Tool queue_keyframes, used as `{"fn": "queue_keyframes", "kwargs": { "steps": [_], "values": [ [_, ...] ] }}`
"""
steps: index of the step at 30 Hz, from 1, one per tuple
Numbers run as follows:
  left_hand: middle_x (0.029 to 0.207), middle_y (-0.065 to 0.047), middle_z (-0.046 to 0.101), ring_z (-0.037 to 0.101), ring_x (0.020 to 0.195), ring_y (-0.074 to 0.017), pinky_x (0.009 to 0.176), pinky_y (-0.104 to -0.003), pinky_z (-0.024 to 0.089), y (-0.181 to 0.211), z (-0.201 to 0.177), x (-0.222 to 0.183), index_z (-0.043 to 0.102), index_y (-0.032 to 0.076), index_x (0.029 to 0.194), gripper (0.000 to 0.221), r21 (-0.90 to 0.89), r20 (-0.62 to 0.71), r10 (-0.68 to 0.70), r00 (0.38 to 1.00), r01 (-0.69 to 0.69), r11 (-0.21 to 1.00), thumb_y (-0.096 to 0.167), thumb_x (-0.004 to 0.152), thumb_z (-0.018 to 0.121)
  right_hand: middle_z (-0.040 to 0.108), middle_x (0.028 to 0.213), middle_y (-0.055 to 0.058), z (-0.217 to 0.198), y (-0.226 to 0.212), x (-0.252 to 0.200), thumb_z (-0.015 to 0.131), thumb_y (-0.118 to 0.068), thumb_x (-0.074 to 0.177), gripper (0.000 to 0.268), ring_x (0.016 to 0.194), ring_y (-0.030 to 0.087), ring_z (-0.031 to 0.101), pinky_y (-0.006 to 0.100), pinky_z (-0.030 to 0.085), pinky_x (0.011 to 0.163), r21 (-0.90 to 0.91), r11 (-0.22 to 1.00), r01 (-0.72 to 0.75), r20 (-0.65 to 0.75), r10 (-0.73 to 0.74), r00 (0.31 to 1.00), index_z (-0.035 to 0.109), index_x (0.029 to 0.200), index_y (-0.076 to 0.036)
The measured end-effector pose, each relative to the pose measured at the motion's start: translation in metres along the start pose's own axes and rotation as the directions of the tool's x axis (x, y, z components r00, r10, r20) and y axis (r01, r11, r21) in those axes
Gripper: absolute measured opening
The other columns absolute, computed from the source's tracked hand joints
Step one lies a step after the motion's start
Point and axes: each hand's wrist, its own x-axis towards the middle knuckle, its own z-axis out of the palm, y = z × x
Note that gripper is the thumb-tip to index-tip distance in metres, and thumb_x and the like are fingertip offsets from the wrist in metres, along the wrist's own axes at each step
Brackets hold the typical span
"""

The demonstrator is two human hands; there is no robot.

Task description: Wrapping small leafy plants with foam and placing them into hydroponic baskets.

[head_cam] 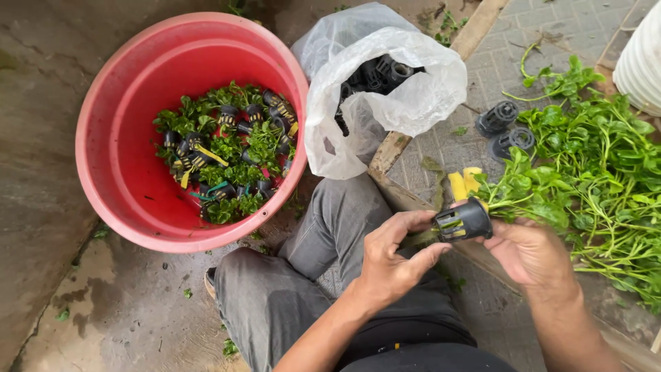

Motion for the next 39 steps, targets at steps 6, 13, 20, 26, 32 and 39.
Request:
{"fn": "queue_keyframes", "kwargs": {
  "steps": [6, 13, 20, 26, 32, 39],
  "values": [
    [0.117, -0.017, 0.073, 0.076, 0.107, -0.028, 0.094, -0.034, 0.062, 0.004, -0.001, 0.004, 0.066, -0.002, 0.123, 0.045, 0.043, 0.017, 0.13, 0.991, -0.131, 0.99, 0.01, 0.085, 0.087, 0.069, 0.126, 0.019, 0.005, -0.001, 0.001, 0.074, -0.004, 0.082, 0.049, 0.121, 0.034, 0.064, 0.052, 0.046, 0.108, 0.059, 0.997, -0.043, 0.018, 0.042, 0.999, 0.064, 0.13, 0.004],
    [0.118, -0.018, 0.073, 0.076, 0.107, -0.0284, 0.093, -0.034, 0.062, -0.007, 0.008, 0.0, 0.065, -0.003, 0.124, 0.045, 0.005, 0.005, 0.12, 0.993, -0.12, 0.993, 0.008, 0.086, 0.086, 0.069, 0.126, 0.015, -0.012, 0.0, -0.001, 0.076, -0.001, 0.084, 0.047, 0.122, 0.031, 0.062, 0.053, 0.042, 0.112, 0.093, 0.996, -0.017, -0.058, 0.022, 0.998, 0.065, 0.13, 0.002],
    [0.12, -0.019, 0.073, 0.075, 0.111, -0.0302, 0.096, -0.035, 0.062, -0.002, 0.0, 0.006, 0.065, -0.002, 0.127, 0.046, 0.074, 0.024, 0.154, 0.988, -0.155, 0.985, 0.009, 0.086, 0.086, 0.07, 0.127, 0.015, 0.004, 0.002, 0.007, 0.077, -0.005, 0.075, 0.056, 0.121, 0.032, 0.062, 0.052, 0.043, 0.109, 0.123, 0.986, -0.112, -0.02, 0.115, 0.993, 0.066, 0.128, 0.004],
    [0.124, -0.02, 0.071, 0.074, 0.114, -0.0344, 0.096, -0.036, 0.06, 0.006, -0.009, 0.012, 0.067, -0.003, 0.131, 0.039, 0.045, 0.127, 0.085, 0.988, -0.092, 0.995, -0.002, 0.092, 0.073, 0.068, 0.129, 0.021, -0.054, 0.019, 0.013, 0.077, 0.002, 0.077, 0.049, 0.122, 0.034, 0.063, 0.054, 0.045, 0.108, 0.181, 0.975, -0.132, 0.025, 0.129, 0.991, 0.06, 0.123, 0.006],
    [0.114, -0.022, 0.071, 0.072, 0.103, -0.0365, 0.091, -0.04, 0.058, 0.006, -0.018, 0.015, 0.065, -0.004, 0.128, 0.041, 0.157, 0.225, -0.028, 0.974, -0.008, 0.988, -0.008, 0.088, 0.063, 0.069, 0.126, 0.014, -0.018, 0.02, 0.012, 0.075, -0.001, 0.083, 0.05, 0.115, 0.029, 0.065, 0.05, 0.048, 0.103, 0.162, 0.979, -0.122, -0.103, 0.14, 0.985, 0.063, 0.131, 0.001],
    [0.12, -0.018, 0.064, 0.07, 0.089, -0.0303, 0.076, -0.037, 0.059, -0.006, -0.007, 0.005, 0.058, -0.002, 0.136, 0.058, 0.091, 0.176, -0.032, 0.984, 0.016, 0.996, 0.001, 0.082, 0.078, 0.07, 0.127, 0.011, 0.014, 0.007, 0.002, 0.074, -0.006, 0.088, 0.041, 0.117, 0.024, 0.066, 0.041, 0.052, 0.103, -0.442, 0.884, 0.151, 0.142, -0.097, 0.985, 0.067, 0.128, -0.001]
  ]
}}
